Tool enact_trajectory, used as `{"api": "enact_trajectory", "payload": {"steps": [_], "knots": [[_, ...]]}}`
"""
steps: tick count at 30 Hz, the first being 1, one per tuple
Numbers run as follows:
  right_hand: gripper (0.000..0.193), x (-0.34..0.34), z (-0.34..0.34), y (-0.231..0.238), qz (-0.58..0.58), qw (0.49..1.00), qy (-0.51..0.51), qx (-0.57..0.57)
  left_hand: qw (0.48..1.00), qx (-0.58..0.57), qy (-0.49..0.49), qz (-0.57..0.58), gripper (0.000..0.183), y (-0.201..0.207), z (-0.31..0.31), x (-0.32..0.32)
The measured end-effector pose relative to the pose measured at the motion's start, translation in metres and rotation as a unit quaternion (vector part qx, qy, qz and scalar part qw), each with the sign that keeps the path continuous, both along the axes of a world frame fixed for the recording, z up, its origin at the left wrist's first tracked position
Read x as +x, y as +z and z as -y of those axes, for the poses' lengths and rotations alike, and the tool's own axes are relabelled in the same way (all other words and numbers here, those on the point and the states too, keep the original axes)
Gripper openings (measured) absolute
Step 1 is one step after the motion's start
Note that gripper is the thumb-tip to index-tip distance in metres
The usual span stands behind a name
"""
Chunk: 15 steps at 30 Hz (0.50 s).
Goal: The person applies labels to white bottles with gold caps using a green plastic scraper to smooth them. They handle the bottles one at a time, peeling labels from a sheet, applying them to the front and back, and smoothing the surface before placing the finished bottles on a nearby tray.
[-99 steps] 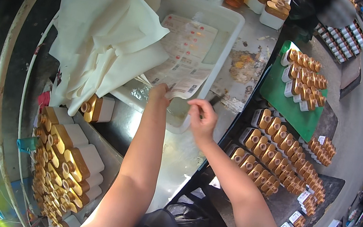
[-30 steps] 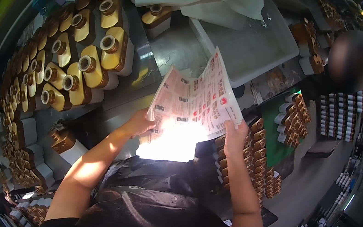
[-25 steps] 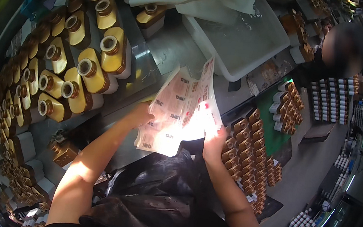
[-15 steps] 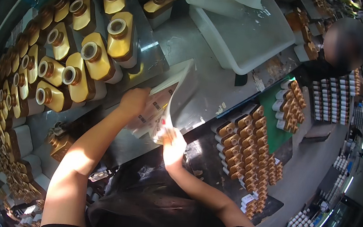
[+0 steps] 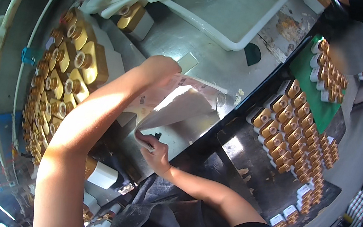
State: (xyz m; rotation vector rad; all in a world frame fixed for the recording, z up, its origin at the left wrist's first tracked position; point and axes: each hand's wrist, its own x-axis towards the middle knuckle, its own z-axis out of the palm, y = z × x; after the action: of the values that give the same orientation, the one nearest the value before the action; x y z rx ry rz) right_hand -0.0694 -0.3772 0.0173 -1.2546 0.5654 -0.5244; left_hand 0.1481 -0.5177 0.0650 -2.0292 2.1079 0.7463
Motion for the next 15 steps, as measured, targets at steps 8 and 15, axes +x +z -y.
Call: {"api": "enact_trajectory", "payload": {"steps": [8,15], "knots": [[0.024,0.042,-0.011,-0.058,-0.043,0.994,0.029,-0.098,0.987,0.122,-0.102,0.036,0.036,-0.008,0.069,-0.014],[0.017,0.012,-0.039,-0.074,-0.08,0.958,0.247,-0.121,0.973,-0.03,-0.216,0.072,0.011,-0.036,0.042,-0.024]]}}
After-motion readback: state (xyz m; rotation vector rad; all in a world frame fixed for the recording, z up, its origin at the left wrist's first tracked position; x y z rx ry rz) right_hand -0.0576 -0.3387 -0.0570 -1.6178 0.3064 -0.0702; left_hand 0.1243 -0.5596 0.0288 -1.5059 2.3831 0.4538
